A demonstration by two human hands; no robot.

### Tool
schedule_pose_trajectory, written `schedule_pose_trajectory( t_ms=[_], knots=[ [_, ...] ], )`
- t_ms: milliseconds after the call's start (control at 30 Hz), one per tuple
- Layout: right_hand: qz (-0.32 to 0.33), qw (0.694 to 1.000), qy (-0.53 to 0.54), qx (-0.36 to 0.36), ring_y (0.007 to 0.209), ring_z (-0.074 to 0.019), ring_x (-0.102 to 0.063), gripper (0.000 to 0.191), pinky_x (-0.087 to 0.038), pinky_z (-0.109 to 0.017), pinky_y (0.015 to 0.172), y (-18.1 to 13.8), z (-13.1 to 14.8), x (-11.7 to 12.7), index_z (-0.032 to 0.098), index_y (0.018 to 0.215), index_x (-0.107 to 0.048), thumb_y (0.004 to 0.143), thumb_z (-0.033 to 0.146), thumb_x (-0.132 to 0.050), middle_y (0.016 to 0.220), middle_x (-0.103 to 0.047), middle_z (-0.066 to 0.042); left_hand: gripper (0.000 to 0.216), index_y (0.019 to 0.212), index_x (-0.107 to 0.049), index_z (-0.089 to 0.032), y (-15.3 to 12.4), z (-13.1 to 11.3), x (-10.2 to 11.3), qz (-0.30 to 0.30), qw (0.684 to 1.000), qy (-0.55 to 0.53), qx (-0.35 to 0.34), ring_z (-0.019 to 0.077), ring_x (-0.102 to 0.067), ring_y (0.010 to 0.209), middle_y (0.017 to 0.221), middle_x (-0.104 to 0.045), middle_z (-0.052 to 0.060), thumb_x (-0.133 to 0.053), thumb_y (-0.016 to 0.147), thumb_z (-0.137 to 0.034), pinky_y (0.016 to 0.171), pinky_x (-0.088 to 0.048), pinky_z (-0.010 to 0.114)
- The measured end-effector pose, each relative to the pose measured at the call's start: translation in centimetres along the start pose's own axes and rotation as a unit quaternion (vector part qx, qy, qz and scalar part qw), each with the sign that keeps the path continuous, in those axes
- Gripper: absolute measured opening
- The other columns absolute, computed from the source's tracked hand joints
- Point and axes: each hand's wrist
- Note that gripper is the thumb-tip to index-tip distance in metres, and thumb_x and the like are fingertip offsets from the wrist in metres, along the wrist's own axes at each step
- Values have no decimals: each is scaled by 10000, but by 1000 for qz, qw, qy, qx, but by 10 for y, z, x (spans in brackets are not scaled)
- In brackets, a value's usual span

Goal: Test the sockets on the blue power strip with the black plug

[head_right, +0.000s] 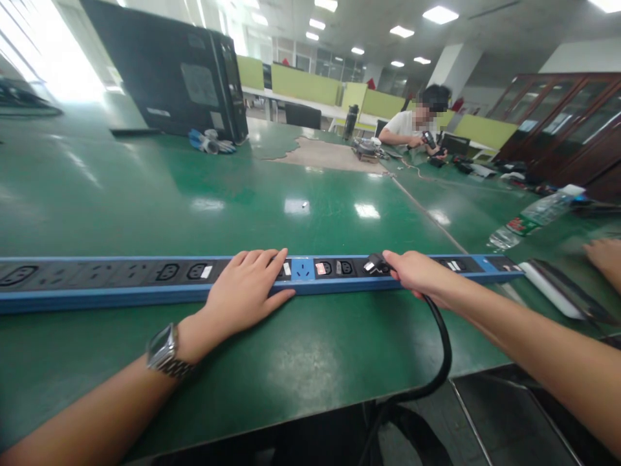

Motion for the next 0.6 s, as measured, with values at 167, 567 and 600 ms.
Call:
schedule_pose_trajectory(
  t_ms=[167,567,600],
  knots=[
    [-74,953,-279,89,504,-185,-580,513,-410,-277,538,8,13,8,176,536,-537,924,506,-480,463,-508,-64,658,1403,-430,-117,0,0,0,-2,1000,1,-2,325,-518,1166,1297,-580,161,-516,897,-529,1000,-363,454],
    [-43,949,-273,153,1000,-333,-670,383,-508,-387,779,-1,14,-19,137,808,-686,909,478,-545,811,-691,-202,652,1398,-453,-110,0,0,0,-8,1000,-11,7,323,-526,1163,1310,-586,164,-539,889,-509,1002,-373,454],
    [-22,952,-264,151,1002,-335,-671,373,-510,-395,786,-1,14,-19,136,789,-678,914,459,-540,809,-688,-204,652,1396,-457,-108,-1,-1,0,-11,1000,-12,8,323,-528,1163,1309,-587,164,-549,885,-503,1003,-374,454]
  ],
)
Point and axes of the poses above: each hand's wrist, its own y-axis towards the middle knuckle, its own x-axis out of the back of the hand, z = x × y
